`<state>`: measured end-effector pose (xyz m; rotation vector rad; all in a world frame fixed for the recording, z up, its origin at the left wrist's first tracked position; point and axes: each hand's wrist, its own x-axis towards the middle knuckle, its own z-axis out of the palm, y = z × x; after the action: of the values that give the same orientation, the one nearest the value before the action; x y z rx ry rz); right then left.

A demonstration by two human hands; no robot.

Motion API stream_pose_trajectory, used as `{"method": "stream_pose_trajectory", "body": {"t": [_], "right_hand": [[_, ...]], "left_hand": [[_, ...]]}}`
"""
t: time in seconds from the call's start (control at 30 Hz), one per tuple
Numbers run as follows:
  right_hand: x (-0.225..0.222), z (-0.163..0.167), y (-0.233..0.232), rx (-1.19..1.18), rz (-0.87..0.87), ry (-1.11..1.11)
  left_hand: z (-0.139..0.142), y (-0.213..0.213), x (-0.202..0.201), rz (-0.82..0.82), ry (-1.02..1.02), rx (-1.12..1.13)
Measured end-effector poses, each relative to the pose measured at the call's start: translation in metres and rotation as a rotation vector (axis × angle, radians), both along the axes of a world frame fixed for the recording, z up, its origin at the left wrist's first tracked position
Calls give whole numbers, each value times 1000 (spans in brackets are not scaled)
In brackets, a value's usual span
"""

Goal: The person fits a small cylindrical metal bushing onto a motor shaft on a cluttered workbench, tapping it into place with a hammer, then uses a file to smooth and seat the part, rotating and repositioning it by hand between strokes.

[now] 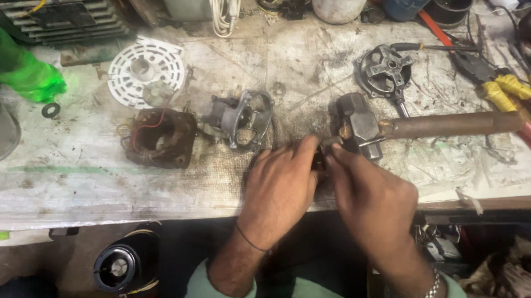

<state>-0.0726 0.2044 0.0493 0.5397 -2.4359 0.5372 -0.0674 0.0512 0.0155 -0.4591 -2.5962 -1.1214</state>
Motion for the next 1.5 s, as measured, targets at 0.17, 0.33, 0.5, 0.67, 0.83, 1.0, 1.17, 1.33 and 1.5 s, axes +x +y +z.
{"method": "stream_pose_trajectory", "body": {"t": [0.17,0.33,0.5,0.67,0.83,1.0,1.17,1.33,1.5], "right_hand": [[1,-4,2,-11,-32,39],[0,-6,6,1,-21,-2],[-4,-8,9,15,-23,20],[-10,-9,11,-14,-6,33],[-14,-9,15,0,12,-2],[-18,-8,16,19,-41,18],[-18,-7,16,-5,25,62],[-20,-5,14,-32,27,33],[-21,-4,12,5,-16,-4]], "left_hand": [[-1,1,-5,15,81,-25],[2,5,-10,6,-21,-20],[1,7,-13,22,-22,-22],[1,9,-20,30,-72,-34],[3,14,-28,28,-121,20],[7,13,-28,38,-96,13],[11,15,-28,47,-108,51],[12,12,-27,28,-79,6],[12,11,-30,38,-62,37]]}}
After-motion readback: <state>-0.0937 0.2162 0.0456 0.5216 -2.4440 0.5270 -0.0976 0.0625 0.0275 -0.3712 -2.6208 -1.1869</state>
